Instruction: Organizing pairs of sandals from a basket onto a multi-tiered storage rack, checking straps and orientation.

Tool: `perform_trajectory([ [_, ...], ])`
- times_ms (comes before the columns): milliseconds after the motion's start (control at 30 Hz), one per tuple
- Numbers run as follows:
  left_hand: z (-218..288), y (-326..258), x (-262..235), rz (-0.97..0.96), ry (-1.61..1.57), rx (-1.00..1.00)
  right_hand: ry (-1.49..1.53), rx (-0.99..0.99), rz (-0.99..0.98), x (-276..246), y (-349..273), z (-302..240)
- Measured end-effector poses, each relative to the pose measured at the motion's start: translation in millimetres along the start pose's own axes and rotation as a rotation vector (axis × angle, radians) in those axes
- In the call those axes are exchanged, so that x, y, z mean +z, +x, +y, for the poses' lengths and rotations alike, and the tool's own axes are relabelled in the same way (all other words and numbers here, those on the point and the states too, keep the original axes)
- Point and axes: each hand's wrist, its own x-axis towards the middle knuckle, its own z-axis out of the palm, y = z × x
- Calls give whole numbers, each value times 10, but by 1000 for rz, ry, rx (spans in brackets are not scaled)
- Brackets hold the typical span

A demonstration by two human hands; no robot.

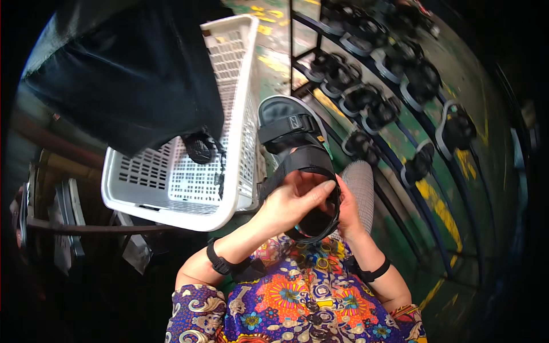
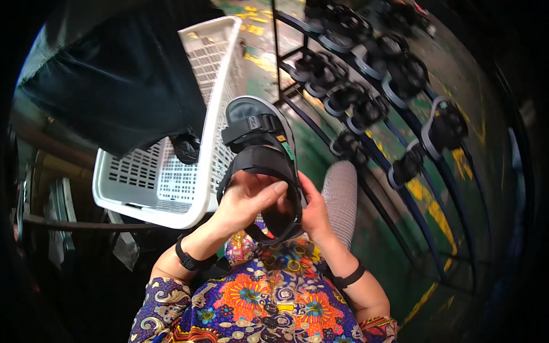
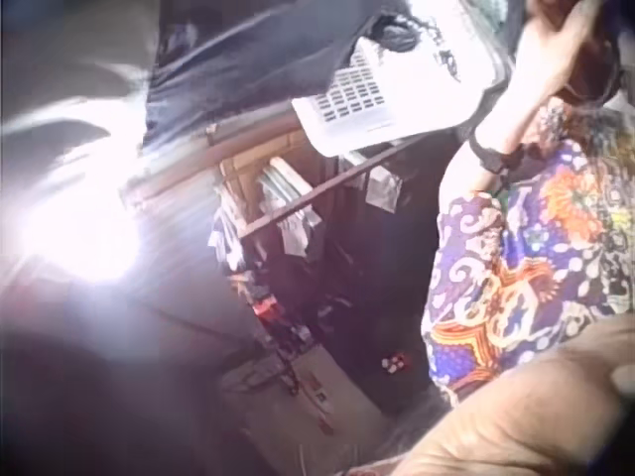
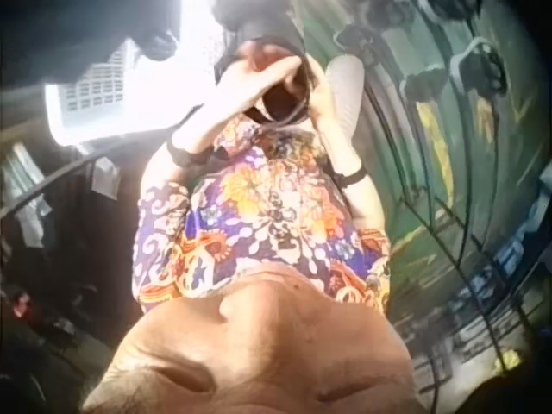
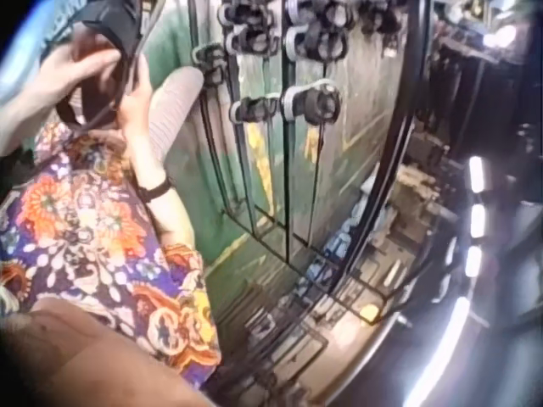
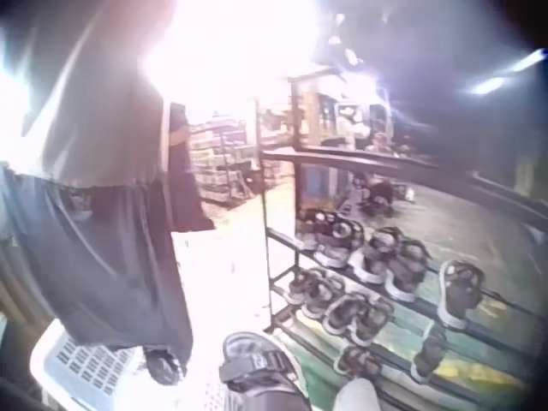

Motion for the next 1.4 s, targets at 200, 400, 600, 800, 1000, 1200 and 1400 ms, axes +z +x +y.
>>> perform_trajectory([
  [200, -275, 100, 71, -205, -377, -175, -99, -49, 203, -644, -503, 306],
  [400, -353, 274, -204, -102, -515, -75, 296, 115, 327, -970, -748, 334],
  [600, -621, 89, -411, -305, -238, -319, 556, 159, 182, -1040, -777, 374],
  [800, -756, -142, -543, -647, -51, -458, 585, 258, 113, -994, -720, 332],
  [1000, -783, 168, -420, -460, -107, -133, 505, 472, 22, -1029, -687, 501],
  [1200, -939, 341, -400, -397, -81, -410, 459, 459, -25, -897, -669, 500],
  [1400, -1072, 268, -392, -419, -66, -393, 483, 481, -13, -849, -677, 432],
])
